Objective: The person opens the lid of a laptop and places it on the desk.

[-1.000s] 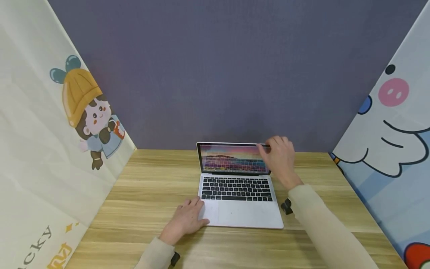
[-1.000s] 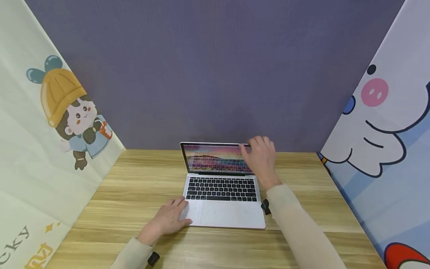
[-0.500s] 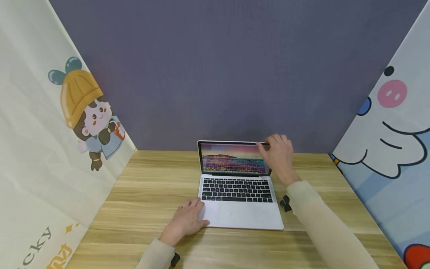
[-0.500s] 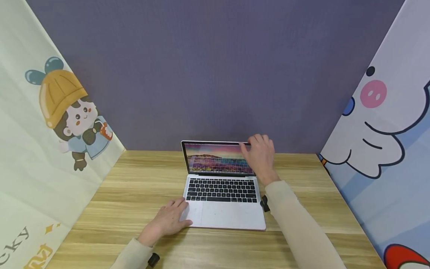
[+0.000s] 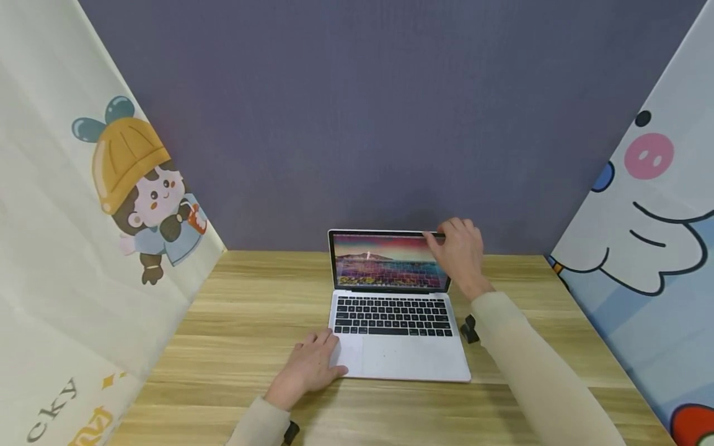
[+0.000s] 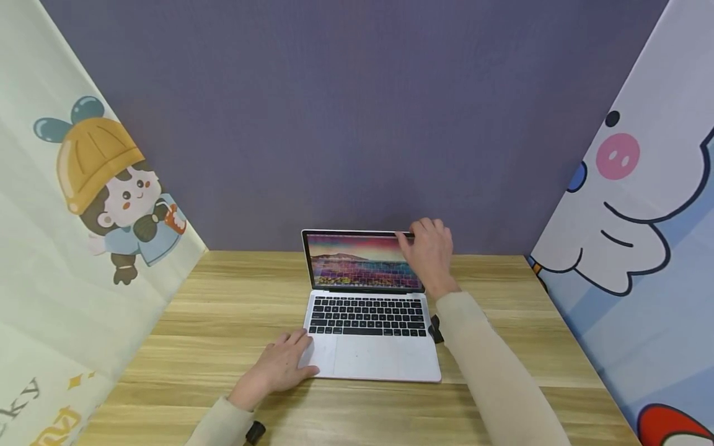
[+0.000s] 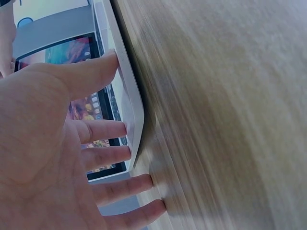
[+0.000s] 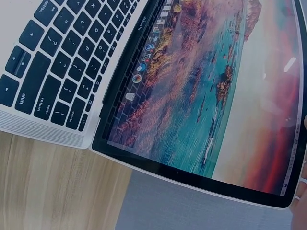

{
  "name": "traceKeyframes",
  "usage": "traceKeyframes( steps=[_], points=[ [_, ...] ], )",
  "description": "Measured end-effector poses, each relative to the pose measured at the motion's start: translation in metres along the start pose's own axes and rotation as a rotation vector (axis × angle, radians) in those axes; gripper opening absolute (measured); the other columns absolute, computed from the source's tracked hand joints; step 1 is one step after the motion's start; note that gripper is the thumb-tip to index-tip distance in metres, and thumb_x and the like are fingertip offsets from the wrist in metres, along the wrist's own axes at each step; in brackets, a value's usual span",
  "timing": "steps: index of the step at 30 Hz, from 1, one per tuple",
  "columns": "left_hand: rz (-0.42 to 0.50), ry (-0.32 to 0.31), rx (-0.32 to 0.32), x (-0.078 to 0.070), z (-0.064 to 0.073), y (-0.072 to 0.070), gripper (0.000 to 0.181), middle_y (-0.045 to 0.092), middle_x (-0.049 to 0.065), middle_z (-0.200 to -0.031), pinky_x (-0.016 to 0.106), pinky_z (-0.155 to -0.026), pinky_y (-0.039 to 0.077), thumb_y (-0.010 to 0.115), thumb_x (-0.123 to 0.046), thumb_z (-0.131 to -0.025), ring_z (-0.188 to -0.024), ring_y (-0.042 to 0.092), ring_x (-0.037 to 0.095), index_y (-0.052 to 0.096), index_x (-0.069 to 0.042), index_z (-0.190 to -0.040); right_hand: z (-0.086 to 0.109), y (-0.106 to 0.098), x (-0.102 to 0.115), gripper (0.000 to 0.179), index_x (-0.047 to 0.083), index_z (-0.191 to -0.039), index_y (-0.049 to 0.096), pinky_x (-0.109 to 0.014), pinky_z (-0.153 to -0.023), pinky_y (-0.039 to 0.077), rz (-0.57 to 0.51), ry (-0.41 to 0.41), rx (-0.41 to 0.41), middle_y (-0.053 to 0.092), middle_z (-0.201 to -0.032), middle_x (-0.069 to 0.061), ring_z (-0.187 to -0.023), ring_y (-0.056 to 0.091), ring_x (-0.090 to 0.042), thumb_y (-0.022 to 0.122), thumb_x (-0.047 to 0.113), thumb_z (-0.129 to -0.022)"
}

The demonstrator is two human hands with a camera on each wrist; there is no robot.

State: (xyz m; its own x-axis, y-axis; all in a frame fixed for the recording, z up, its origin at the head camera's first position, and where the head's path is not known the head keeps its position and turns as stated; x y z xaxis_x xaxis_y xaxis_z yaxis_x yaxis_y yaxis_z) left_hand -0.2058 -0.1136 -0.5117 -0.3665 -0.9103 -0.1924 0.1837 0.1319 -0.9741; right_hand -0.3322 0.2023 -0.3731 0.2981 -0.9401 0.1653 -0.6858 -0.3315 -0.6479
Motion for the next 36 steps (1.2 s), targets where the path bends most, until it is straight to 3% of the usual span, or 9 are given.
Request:
traceKeyframes(
  steps=[14, 36],
  points=[
    [0.012, 0.005, -0.008, 0.000, 0.001, 0.005, 0.069, 0.048, 0.018, -0.148, 0.066, -0.097, 0.047, 0.069, -0.054, -0.091, -0.128, 0.049, 0.045, 0.054, -0.006, -0.138, -0.004, 0.009, -0.003, 0.039, 0.001, -0.091, 0.070, -0.051, -0.073, 0.046, 0.008, -0.009, -0.009, 0.066, -0.091, -0.015, -0.085, 0.054, -0.036, 0.074, 0.040, -0.093],
    [0.020, 0.017, -0.025, 0.000, -0.001, 0.006, 0.067, 0.048, 0.020, -0.148, 0.067, -0.096, 0.047, 0.070, -0.051, -0.091, -0.126, 0.050, 0.046, 0.055, -0.004, -0.137, -0.014, 0.025, -0.012, 0.040, 0.002, -0.092, 0.069, -0.051, -0.076, 0.045, -0.018, 0.028, 0.049, 0.064, -0.092, -0.015, -0.087, 0.052, -0.036, 0.070, 0.041, -0.096]
  ],
)
Point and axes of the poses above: each hand's wrist, its own z-axis away from the middle knuckle, its own y-axis out of the palm, x = y × z, the point moved 4 cm from there along -z, towards the middle knuckle
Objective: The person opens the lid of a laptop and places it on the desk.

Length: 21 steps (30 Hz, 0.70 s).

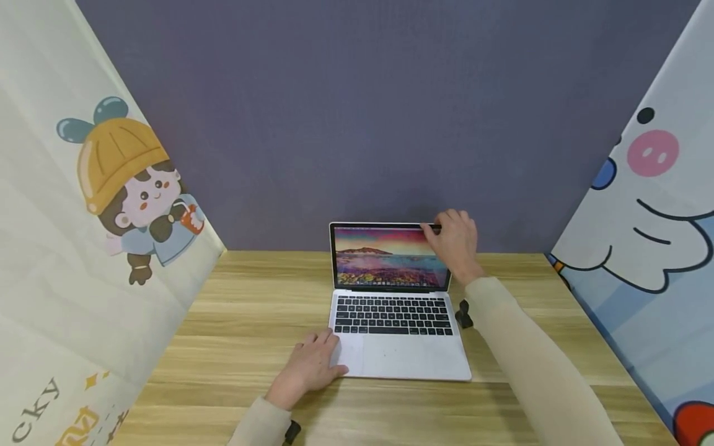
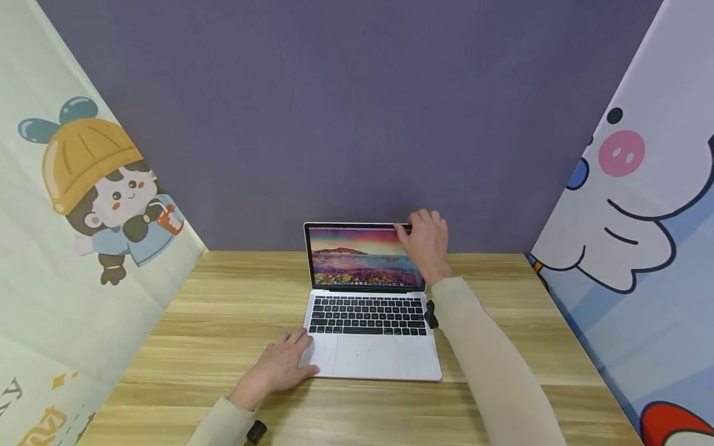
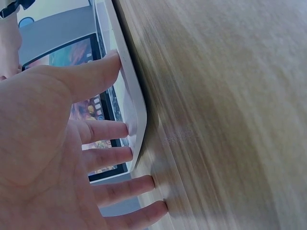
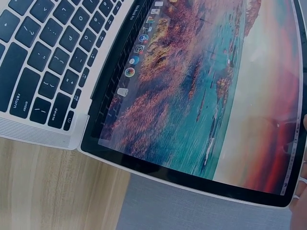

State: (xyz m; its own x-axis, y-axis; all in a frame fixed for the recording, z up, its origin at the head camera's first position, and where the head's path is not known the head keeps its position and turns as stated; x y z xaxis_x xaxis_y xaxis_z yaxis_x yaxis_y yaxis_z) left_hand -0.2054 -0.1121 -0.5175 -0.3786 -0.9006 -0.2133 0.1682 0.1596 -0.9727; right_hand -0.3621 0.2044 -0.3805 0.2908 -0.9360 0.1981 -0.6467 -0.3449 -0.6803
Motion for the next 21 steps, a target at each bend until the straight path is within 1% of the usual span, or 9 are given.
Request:
traceKeyframes(
  steps=[2, 6, 13, 21],
  points=[
    [0.007, -0.003, -0.001, 0.0000, 0.0010, 0.0003, 0.067, 0.048, 0.020, -0.148, 0.067, -0.097, 0.047, 0.071, -0.050, -0.091, -0.126, 0.050, 0.046, 0.055, -0.004, -0.137, -0.0010, -0.0002, 0.0005, 0.040, 0.002, -0.092, 0.069, -0.051, -0.076, 0.045, -0.004, -0.002, 0.001, 0.064, -0.092, -0.015, -0.086, 0.052, -0.035, 0.070, 0.042, -0.096],
    [-0.010, -0.010, 0.009, -0.0002, 0.0026, 0.0019, 0.068, 0.047, 0.019, -0.149, 0.066, -0.098, 0.047, 0.068, -0.052, -0.092, -0.127, 0.049, 0.045, 0.054, -0.005, -0.139, -0.0024, -0.0010, 0.0013, 0.039, 0.002, -0.092, 0.069, -0.050, -0.075, 0.044, -0.010, -0.004, -0.004, 0.064, -0.092, -0.015, -0.086, 0.051, -0.035, 0.071, 0.041, -0.096],
    [-0.005, -0.005, 0.007, -0.0042, 0.0067, -0.0039, 0.068, 0.048, 0.019, -0.148, 0.066, -0.096, 0.048, 0.069, -0.053, -0.091, -0.126, 0.050, 0.045, 0.055, -0.005, -0.137, -0.0042, -0.0033, 0.0030, 0.038, 0.002, -0.092, 0.069, -0.050, -0.075, 0.044, -0.003, 0.008, 0.004, 0.064, -0.092, -0.015, -0.086, 0.052, -0.036, 0.071, 0.040, -0.096],
    [-0.012, -0.001, -0.007, -0.0062, 0.0098, -0.0044, 0.067, 0.049, 0.019, -0.148, 0.066, -0.095, 0.048, 0.070, -0.052, -0.091, -0.126, 0.051, 0.045, 0.055, -0.006, -0.138, -0.0077, -0.0037, 0.0021, 0.038, 0.002, -0.093, 0.069, -0.051, -0.076, 0.044, -0.013, 0.027, 0.022, 0.065, -0.094, -0.016, -0.087, 0.052, -0.036, 0.071, 0.040, -0.095]
  ],
)
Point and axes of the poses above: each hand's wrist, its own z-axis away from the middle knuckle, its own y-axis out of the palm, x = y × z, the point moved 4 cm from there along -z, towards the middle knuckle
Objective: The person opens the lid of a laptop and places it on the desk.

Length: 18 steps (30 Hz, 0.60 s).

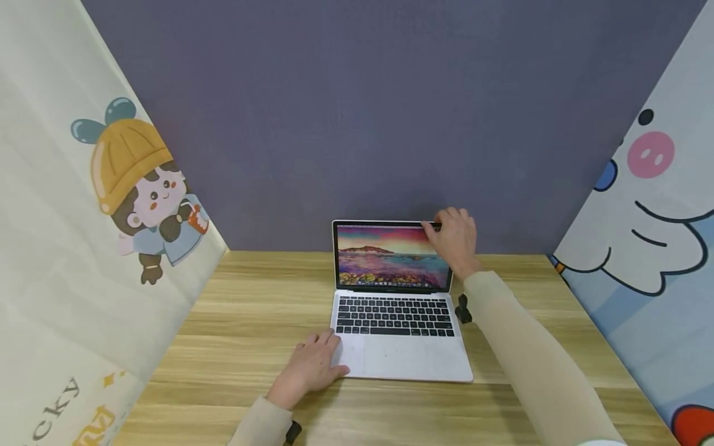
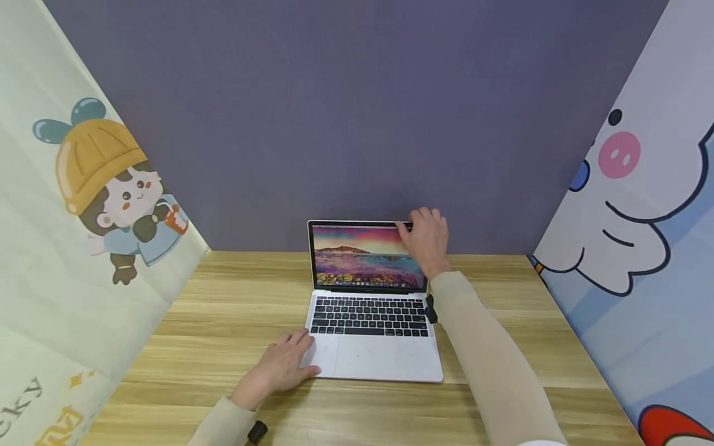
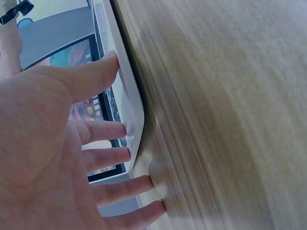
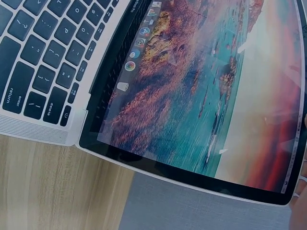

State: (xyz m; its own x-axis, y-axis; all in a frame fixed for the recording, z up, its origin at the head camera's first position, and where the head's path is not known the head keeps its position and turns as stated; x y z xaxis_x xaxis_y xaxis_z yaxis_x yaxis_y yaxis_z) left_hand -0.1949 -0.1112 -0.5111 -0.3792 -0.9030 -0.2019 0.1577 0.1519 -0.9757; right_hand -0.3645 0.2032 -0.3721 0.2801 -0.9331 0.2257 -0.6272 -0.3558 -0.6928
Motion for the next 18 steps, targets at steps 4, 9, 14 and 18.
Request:
traceKeyframes(
  steps=[4, 9, 14, 18],
  points=[
    [0.008, -0.005, 0.003, 0.000, 0.000, 0.001, 0.068, 0.048, 0.019, -0.148, 0.067, -0.096, 0.048, 0.070, -0.052, -0.091, -0.127, 0.050, 0.046, 0.055, -0.006, -0.138, -0.002, 0.003, -0.002, 0.039, 0.001, -0.093, 0.069, -0.052, -0.077, 0.045, 0.004, 0.008, 0.005, 0.065, -0.094, -0.016, -0.087, 0.052, -0.036, 0.071, 0.040, -0.096],
    [0.002, -0.009, 0.005, 0.000, 0.000, 0.003, 0.067, 0.049, 0.018, -0.148, 0.066, -0.095, 0.048, 0.069, -0.053, -0.091, -0.126, 0.050, 0.045, 0.056, -0.006, -0.137, -0.003, 0.006, -0.002, 0.040, 0.001, -0.094, 0.069, -0.051, -0.077, 0.044, 0.003, 0.015, 0.023, 0.064, -0.094, -0.016, -0.088, 0.051, -0.037, 0.070, 0.040, -0.096],
    [-0.015, -0.015, 0.006, 0.000, 0.001, 0.005, 0.068, 0.049, 0.017, -0.148, 0.066, -0.095, 0.048, 0.068, -0.056, -0.091, -0.126, 0.051, 0.044, 0.055, -0.007, -0.137, -0.005, 0.010, -0.003, 0.040, 0.001, -0.095, 0.068, -0.051, -0.079, 0.044, 0.023, 0.034, 0.058, 0.064, -0.096, -0.016, -0.090, 0.051, -0.036, 0.068, 0.041, -0.098],
    [-0.020, -0.021, 0.009, 0.000, 0.001, 0.006, 0.069, 0.048, 0.017, -0.149, 0.065, -0.096, 0.048, 0.067, -0.057, -0.091, -0.127, 0.050, 0.043, 0.055, -0.008, -0.138, -0.005, 0.012, -0.004, 0.041, 0.001, -0.097, 0.067, -0.051, -0.082, 0.044, 0.031, 0.054, 0.080, 0.063, -0.098, -0.016, -0.092, 0.050, -0.036, 0.067, 0.041, -0.098]
  ],
)
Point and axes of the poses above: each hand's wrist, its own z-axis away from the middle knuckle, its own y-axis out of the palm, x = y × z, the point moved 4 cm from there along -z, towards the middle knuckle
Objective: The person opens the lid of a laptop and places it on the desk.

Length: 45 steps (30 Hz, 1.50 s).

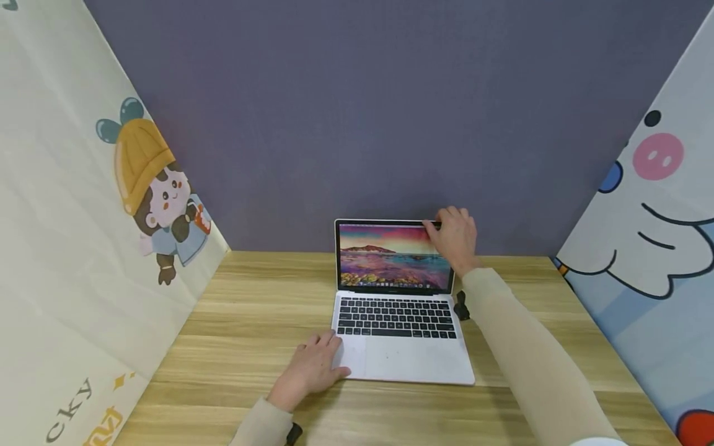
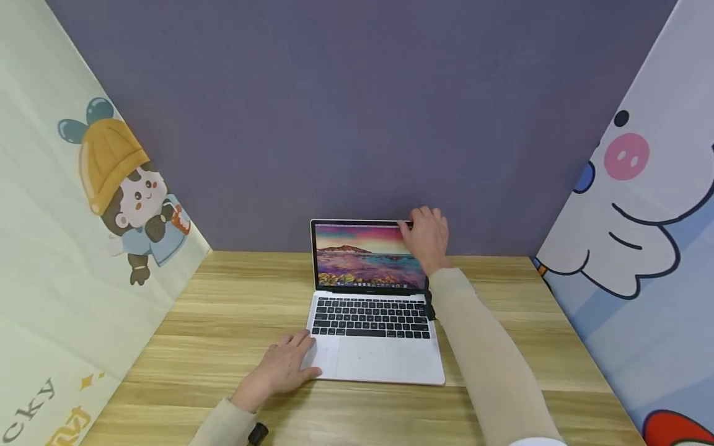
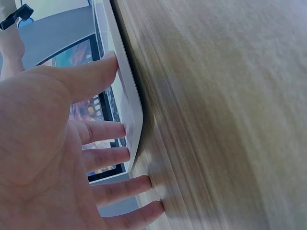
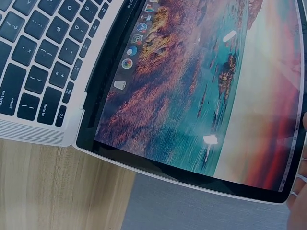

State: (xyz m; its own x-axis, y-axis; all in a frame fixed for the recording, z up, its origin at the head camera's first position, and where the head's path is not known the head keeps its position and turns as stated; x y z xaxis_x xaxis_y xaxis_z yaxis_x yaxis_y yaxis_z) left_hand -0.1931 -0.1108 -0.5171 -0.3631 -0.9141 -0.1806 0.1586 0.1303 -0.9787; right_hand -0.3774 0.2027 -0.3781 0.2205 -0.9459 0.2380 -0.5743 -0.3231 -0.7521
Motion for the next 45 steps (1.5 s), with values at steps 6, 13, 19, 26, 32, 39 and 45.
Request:
traceKeyframes(
  steps=[6, 13, 19, 26, 32, 39, 45],
  points=[
    [-0.012, 0.006, 0.011, -0.001, 0.000, 0.001, 0.070, 0.048, 0.016, -0.150, 0.064, -0.097, 0.048, 0.066, -0.058, -0.091, -0.128, 0.050, 0.042, 0.054, -0.008, -0.139, 0.001, 0.004, -0.004, 0.040, 0.000, -0.099, 0.067, -0.053, -0.086, 0.045, 0.010, 0.036, 0.032, 0.063, -0.100, -0.017, -0.095, 0.050, -0.037, 0.066, 0.040, -0.099],
    [-0.001, -0.001, 0.018, 0.000, 0.002, 0.000, 0.071, 0.047, 0.018, -0.151, 0.065, -0.098, 0.047, 0.067, -0.057, -0.091, -0.128, 0.049, 0.043, 0.054, -0.007, -0.141, -0.003, 0.007, -0.003, 0.041, 0.000, -0.099, 0.067, -0.053, -0.085, 0.045, 0.009, 0.041, 0.046, 0.063, -0.100, -0.017, -0.096, 0.051, -0.037, 0.065, 0.041, -0.100],
    [0.006, 0.008, 0.008, 0.000, 0.001, 0.001, 0.071, 0.047, 0.017, -0.151, 0.065, -0.097, 0.047, 0.067, -0.057, -0.091, -0.129, 0.049, 0.043, 0.054, -0.008, -0.140, -0.005, 0.011, -0.005, 0.041, 0.000, -0.100, 0.067, -0.054, -0.087, 0.045, 0.012, 0.057, 0.061, 0.064, -0.101, -0.017, -0.096, 0.051, -0.037, 0.065, 0.040, -0.100],
    [-0.014, 0.011, 0.000, -0.001, 0.000, 0.001, 0.071, 0.047, 0.018, -0.150, 0.065, -0.096, 0.048, 0.066, -0.057, -0.091, -0.128, 0.050, 0.044, 0.054, -0.008, -0.140, -0.010, 0.015, -0.004, 0.039, -0.001, -0.103, 0.065, -0.054, -0.088, 0.046, 0.045, 0.077, 0.103, 0.064, -0.104, -0.018, -0.099, 0.051, -0.037, 0.062, 0.038, -0.102],
    [-0.001, 0.002, 0.009, -0.002, -0.001, 0.004, 0.072, 0.046, 0.017, -0.152, 0.065, -0.099, 0.047, 0.065, -0.058, -0.092, -0.130, 0.049, 0.044, 0.053, -0.008, -0.142, -0.011, 0.014, -0.003, 0.040, -0.003, -0.111, 0.066, -0.054, -0.091, 0.047, 0.063, 0.060, 0.168, 0.064, -0.111, -0.021, -0.104, 0.052, -0.039, 0.061, 0.036, -0.103],
    [0.001, 0.001, -0.011, 0.000, -0.001, 0.007, 0.072, 0.047, 0.018, -0.151, 0.066, -0.098, 0.047, 0.066, -0.057, -0.091, -0.128, 0.050, 0.044, 0.053, -0.007, -0.141, -0.005, 0.007, -0.003, 0.046, -0.007, -0.129, 0.060, -0.058, -0.101, 0.044, 0.027, -0.009, 0.290, 0.054, -0.130, -0.026, -0.121, 0.046, -0.043, 0.061, 0.031, -0.103],
    [0.005, -0.004, -0.002, 0.002, -0.003, 0.007, 0.071, 0.047, 0.016, -0.150, 0.065, -0.098, 0.047, 0.066, -0.058, -0.091, -0.129, 0.049, 0.043, 0.052, -0.009, -0.141, 0.005, 0.004, -0.002, 0.055, -0.008, -0.140, 0.052, -0.058, -0.107, 0.039, 0.029, -0.035, 0.329, 0.046, -0.139, -0.028, -0.127, 0.041, -0.044, 0.061, 0.031, -0.102]
  ],
)
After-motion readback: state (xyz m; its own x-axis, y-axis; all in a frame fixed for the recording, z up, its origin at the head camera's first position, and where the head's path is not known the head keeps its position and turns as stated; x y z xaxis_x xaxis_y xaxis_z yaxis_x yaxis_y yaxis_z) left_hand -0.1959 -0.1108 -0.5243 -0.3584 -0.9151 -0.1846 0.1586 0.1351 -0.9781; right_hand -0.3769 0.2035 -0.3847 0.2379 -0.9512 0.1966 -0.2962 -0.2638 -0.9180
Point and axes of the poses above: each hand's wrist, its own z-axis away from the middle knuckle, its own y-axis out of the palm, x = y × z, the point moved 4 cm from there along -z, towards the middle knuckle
